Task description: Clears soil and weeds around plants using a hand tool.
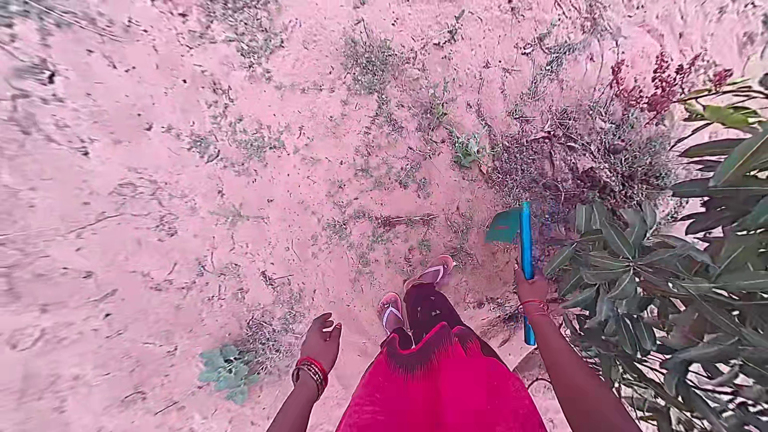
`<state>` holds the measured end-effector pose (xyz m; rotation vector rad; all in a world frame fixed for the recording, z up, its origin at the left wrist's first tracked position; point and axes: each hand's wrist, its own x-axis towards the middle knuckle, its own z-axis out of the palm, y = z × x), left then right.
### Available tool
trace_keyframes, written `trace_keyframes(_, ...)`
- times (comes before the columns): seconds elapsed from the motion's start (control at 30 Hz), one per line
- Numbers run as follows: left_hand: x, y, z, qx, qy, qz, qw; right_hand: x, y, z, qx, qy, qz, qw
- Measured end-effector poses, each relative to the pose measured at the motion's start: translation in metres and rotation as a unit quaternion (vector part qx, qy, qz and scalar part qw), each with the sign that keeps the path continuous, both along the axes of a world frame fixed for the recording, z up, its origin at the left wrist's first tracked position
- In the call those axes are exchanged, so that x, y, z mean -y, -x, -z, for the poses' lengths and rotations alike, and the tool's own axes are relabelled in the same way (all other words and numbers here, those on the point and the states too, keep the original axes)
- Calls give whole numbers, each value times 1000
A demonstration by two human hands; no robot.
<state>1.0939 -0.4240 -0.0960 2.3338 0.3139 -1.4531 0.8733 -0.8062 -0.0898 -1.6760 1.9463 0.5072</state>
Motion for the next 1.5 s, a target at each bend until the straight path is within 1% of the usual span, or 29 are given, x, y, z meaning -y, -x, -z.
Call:
trace_keyframes(0.07, 74, 6, -13, -22, 67, -26, 997, 0, -11, 17, 39, -12, 12, 999)
trace_keyframes(0.13, 155, 12, -19, -48, 145, -54, 987, 13, -38, 34, 53, -41, 22, 998)
trace_keyframes(0.2, 228, 14, -24, -85, 203, -72, 973, 17, -60, 41, 59, -71, 45, 995)
trace_keyframes(0.27, 299, 7, -18, -108, 252, -83, 958, 35, -88, 51, 83, -81, 50, 992)
trace_keyframes(0.33, 355, 3, -5, -124, 286, -79, 947, 61, -101, 63, 89, -81, 44, 992)
trace_keyframes(0.43, 400, -2, 16, -141, 268, -63, 951, 113, -123, 80, 67, -86, 38, 993)
trace_keyframes(0.5, 411, -3, 35, -162, 245, -30, 955, 156, -139, 85, 58, -57, 58, 995)
trace_keyframes(0.53, 413, -8, 50, -174, 235, 9, 956, 180, -148, 85, 56, -27, 72, 995)
trace_keyframes(0.57, 410, -12, 64, -188, 221, 70, 955, 200, -152, 81, 53, 11, 87, 995)
trace_keyframes(0.6, 407, -22, 80, -199, 205, 148, 947, 221, -154, 78, 67, 59, 98, 991)
trace_keyframes(0.67, 399, -50, 107, -242, 139, 317, 906, 258, -152, 68, 107, 155, 114, 975)
trace_keyframes(0.7, 395, -62, 116, -263, 98, 369, 886, 275, -149, 65, 121, 200, 108, 966)
trace_keyframes(0.73, 392, -73, 125, -258, 72, 397, 878, 292, -149, 66, 136, 239, 100, 956)
trace_keyframes(0.77, 392, -81, 132, -241, 54, 406, 880, 308, -148, 68, 150, 263, 94, 948)
trace_keyframes(0.83, 396, -83, 139, -196, 48, 392, 898, 333, -140, 87, 154, 300, 70, 939)
trace_keyframes(0.9, 401, -67, 143, -167, 63, 367, 913, 337, -122, 125, 127, 283, 60, 949)
trace_keyframes(0.93, 404, -54, 143, -171, 73, 363, 913, 329, -110, 149, 92, 244, 69, 963)
trace_keyframes(0.97, 407, -39, 145, -174, 91, 360, 912, 317, -95, 178, 46, 181, 88, 979)
trace_keyframes(1.0, 411, -25, 145, -177, 114, 364, 907, 299, -78, 209, -12, 95, 112, 989)
trace_keyframes(1.03, 416, -10, 144, -182, 137, 374, 899, 278, -59, 237, -71, 10, 130, 989)
trace_keyframes(1.07, 423, 2, 145, -198, 150, 382, 890, 263, -45, 260, -103, -47, 154, 981)
trace_keyframes(1.1, 428, 12, 146, -214, 153, 388, 883, 253, -37, 271, -116, -74, 184, 973)
trace_keyframes(1.17, 434, 24, 151, -232, 153, 396, 875, 248, -32, 263, -105, -78, 224, 966)
trace_keyframes(1.23, 446, 26, 161, -239, 147, 390, 877, 258, -40, 238, -61, -32, 227, 971)
trace_keyframes(1.33, 458, 26, 175, -191, 138, 341, 910, 285, -51, 186, 18, 100, 192, 976)
trace_keyframes(1.4, 457, 29, 181, -143, 153, 301, 930, 309, -57, 160, 81, 199, 164, 963)
trace_keyframes(1.43, 459, 30, 184, -134, 157, 282, 937, 321, -59, 156, 109, 243, 153, 952)
trace_keyframes(1.47, 460, 31, 187, -122, 160, 263, 944, 327, -61, 160, 125, 275, 147, 942)
trace_keyframes(1.5, 460, 29, 188, -115, 160, 249, 948, 323, -60, 173, 121, 288, 146, 939)
